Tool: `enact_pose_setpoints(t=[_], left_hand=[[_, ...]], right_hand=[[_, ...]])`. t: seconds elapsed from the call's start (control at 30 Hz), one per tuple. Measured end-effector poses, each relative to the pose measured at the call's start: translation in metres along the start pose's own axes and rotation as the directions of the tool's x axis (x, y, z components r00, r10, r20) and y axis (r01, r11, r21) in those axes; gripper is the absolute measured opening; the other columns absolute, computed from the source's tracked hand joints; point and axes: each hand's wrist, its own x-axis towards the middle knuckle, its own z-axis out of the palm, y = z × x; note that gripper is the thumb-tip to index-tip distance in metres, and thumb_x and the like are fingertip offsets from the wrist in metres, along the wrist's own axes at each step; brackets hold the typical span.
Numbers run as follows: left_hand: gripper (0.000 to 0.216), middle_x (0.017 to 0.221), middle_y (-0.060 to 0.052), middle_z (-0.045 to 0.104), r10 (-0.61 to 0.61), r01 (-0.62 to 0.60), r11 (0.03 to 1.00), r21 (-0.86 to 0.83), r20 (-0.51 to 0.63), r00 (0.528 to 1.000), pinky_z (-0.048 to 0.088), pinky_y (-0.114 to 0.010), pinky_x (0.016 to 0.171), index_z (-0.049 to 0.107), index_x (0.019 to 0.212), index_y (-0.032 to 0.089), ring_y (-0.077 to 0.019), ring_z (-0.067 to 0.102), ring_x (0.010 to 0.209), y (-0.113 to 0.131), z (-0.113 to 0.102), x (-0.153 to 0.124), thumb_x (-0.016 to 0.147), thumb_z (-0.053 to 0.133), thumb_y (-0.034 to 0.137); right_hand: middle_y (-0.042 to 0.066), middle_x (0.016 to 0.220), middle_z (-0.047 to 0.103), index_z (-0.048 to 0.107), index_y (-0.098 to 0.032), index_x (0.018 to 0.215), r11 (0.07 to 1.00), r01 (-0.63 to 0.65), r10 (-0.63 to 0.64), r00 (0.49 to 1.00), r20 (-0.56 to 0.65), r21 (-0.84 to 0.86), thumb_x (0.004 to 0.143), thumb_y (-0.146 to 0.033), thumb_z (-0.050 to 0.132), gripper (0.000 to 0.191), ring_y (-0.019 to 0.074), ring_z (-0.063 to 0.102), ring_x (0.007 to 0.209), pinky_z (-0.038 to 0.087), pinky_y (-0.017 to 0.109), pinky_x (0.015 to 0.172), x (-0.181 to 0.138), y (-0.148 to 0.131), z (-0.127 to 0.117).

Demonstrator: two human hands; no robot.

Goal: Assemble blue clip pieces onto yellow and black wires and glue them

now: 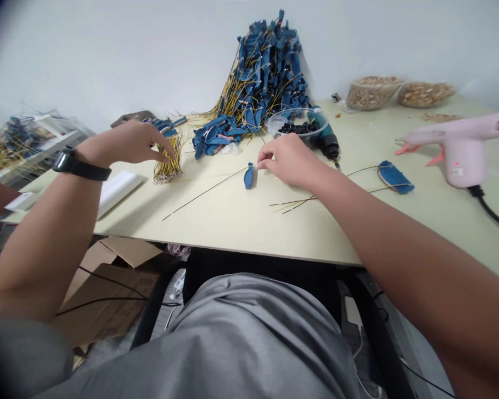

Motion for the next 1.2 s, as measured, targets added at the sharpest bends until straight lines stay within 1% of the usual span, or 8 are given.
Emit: enact_pose_setpoints(t=[0.13, 0.27, 0.37, 0.5, 0.63, 0.9, 1.03, 1.2], left_hand=[[0.028, 0.121, -0.003, 0.102, 0.089, -0.087, 0.995, -0.056, 0.033, 0.995, 0.061, -0.038, 0.106, 0.105, 0.117, 0.027, -0.0260, 0.087, 0.110, -0.015, 0.020, -0.002, 0.101, 0.082, 0.023], [0.024, 0.120, -0.006, 0.101, 0.115, -0.112, 0.988, -0.111, 0.023, 0.993, 0.066, -0.043, 0.113, 0.105, 0.111, 0.026, -0.0303, 0.088, 0.113, -0.020, 0.036, 0.000, 0.100, 0.085, 0.030], [0.026, 0.116, -0.008, 0.100, 0.114, -0.114, 0.986, -0.120, -0.003, 0.993, 0.065, -0.044, 0.110, 0.103, 0.108, 0.025, -0.0317, 0.088, 0.112, -0.022, 0.043, 0.001, 0.100, 0.080, 0.032], [0.028, 0.117, -0.009, 0.100, 0.100, -0.106, 0.988, -0.116, -0.058, 0.993, 0.064, -0.044, 0.111, 0.100, 0.104, 0.024, -0.0304, 0.088, 0.111, -0.025, 0.045, 0.003, 0.101, 0.074, 0.033], [0.027, 0.112, -0.007, 0.099, 0.035, -0.053, 0.987, -0.153, -0.121, 0.992, 0.064, -0.041, 0.107, 0.099, 0.106, 0.024, -0.0274, 0.086, 0.106, -0.029, 0.043, 0.006, 0.100, 0.074, 0.032], [0.024, 0.104, -0.001, 0.097, 0.003, -0.036, 0.973, -0.227, -0.146, 0.989, 0.062, -0.035, 0.101, 0.095, 0.097, 0.025, -0.0219, 0.083, 0.101, -0.032, 0.045, 0.015, 0.093, 0.071, 0.026], [0.023, 0.102, 0.000, 0.094, 0.003, -0.033, 0.976, -0.214, -0.140, 0.990, 0.059, -0.037, 0.100, 0.092, 0.097, 0.026, -0.0209, 0.076, 0.097, -0.031, 0.047, 0.015, 0.093, 0.071, 0.032], [0.031, 0.112, 0.000, 0.098, 0.064, -0.080, 0.963, -0.256, -0.071, 0.995, 0.060, -0.041, 0.105, 0.098, 0.107, 0.030, -0.0231, 0.075, 0.104, -0.028, 0.043, 0.007, 0.092, 0.079, 0.050]], right_hand=[[0.014, 0.106, 0.094, 0.104, -0.020, 0.113, 0.999, -0.031, 0.031, 0.999, 0.007, 0.012, 0.113, -0.013, 0.083, 0.022, 0.0346, 0.085, 0.105, 0.062, 0.048, 0.101, 0.000, -0.006, 0.000], [0.015, 0.106, 0.094, 0.104, -0.019, 0.113, 1.000, -0.030, 0.030, 1.000, 0.000, 0.000, 0.113, -0.012, 0.084, 0.021, 0.0359, 0.086, 0.108, 0.062, 0.048, 0.103, -0.001, -0.006, 0.001], [0.013, 0.106, 0.094, 0.104, -0.022, 0.113, 1.000, -0.014, 0.014, 1.000, -0.003, -0.007, 0.113, -0.016, 0.083, 0.022, 0.0345, 0.086, 0.105, 0.062, 0.048, 0.102, -0.001, -0.001, 0.001], [0.011, 0.102, 0.093, 0.103, -0.025, 0.110, 1.000, 0.015, -0.015, 1.000, -0.010, 0.022, 0.112, -0.023, 0.084, 0.020, 0.0342, 0.084, 0.102, 0.061, 0.049, 0.098, 0.000, 0.005, 0.002], [0.012, 0.103, 0.092, 0.103, -0.027, 0.110, 1.000, 0.013, -0.013, 1.000, -0.012, 0.024, 0.114, -0.027, 0.085, 0.019, 0.0357, 0.085, 0.103, 0.060, 0.051, 0.099, 0.001, 0.007, 0.003], [0.015, 0.111, 0.095, 0.104, -0.027, 0.116, 0.999, 0.037, -0.037, 0.999, 0.004, -0.001, 0.117, -0.035, 0.081, 0.024, 0.0381, 0.086, 0.105, 0.061, 0.055, 0.102, 0.003, 0.011, 0.004], [0.015, 0.111, 0.095, 0.104, -0.026, 0.118, 1.000, 0.008, -0.008, 1.000, 0.005, 0.009, 0.117, -0.034, 0.082, 0.024, 0.0387, 0.088, 0.108, 0.062, 0.054, 0.103, 0.002, 0.009, 0.003], [0.014, 0.109, 0.096, 0.104, -0.025, 0.115, 1.000, 0.021, -0.021, 1.000, 0.001, 0.003, 0.116, -0.032, 0.083, 0.022, 0.0378, 0.088, 0.107, 0.063, 0.052, 0.105, 0.000, 0.006, 0.002]])
